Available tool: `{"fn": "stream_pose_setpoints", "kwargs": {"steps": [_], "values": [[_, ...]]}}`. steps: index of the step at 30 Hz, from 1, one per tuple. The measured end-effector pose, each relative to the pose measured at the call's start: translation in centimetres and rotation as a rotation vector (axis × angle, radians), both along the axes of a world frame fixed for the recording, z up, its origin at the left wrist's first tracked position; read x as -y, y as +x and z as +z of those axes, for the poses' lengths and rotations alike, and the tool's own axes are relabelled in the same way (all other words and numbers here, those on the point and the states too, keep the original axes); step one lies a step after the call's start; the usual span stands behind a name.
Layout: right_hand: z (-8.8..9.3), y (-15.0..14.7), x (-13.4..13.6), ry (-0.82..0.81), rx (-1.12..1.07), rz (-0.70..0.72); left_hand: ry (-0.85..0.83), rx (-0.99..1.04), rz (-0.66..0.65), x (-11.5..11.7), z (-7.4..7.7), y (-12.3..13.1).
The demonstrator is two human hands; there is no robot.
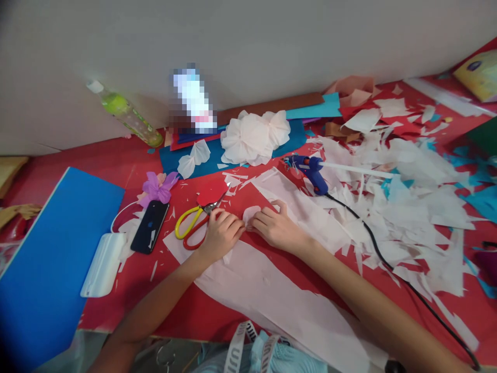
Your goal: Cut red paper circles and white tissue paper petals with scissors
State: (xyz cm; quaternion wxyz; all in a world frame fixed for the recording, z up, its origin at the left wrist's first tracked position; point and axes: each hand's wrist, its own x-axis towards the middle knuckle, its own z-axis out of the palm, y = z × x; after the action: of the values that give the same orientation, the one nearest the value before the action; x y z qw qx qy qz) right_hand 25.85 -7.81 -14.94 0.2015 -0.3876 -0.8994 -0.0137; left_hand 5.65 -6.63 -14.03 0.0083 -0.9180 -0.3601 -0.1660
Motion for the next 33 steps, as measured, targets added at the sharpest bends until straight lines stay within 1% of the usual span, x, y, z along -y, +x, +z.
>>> {"fn": "stream_pose_setpoints", "kwargs": {"steps": [4, 11, 20, 26, 33], "values": [[0.0, 0.2, 0.1, 0.043, 0.08, 0.029, 0.005, 0.005, -0.005, 0.0, 0.0, 0.0], [0.8, 1.4, 0.6, 0.131, 0.18, 0.105, 0.024, 0.011, -0.005, 0.0, 0.0, 0.1], [0.6, 1.7, 1.0, 0.153, 0.174, 0.055, 0.024, 0.009, -0.007, 0.0, 0.0, 0.1], [0.9, 2.1, 1.0, 0.187, 0.199, 0.069, 0.037, 0.018, -0.005, 0.0, 0.0, 0.1], [0.9, 2.2, 1.1, 0.136, 0.179, 0.072, 0.029, 0.008, 0.002, 0.1, 0.0, 0.0]]}}
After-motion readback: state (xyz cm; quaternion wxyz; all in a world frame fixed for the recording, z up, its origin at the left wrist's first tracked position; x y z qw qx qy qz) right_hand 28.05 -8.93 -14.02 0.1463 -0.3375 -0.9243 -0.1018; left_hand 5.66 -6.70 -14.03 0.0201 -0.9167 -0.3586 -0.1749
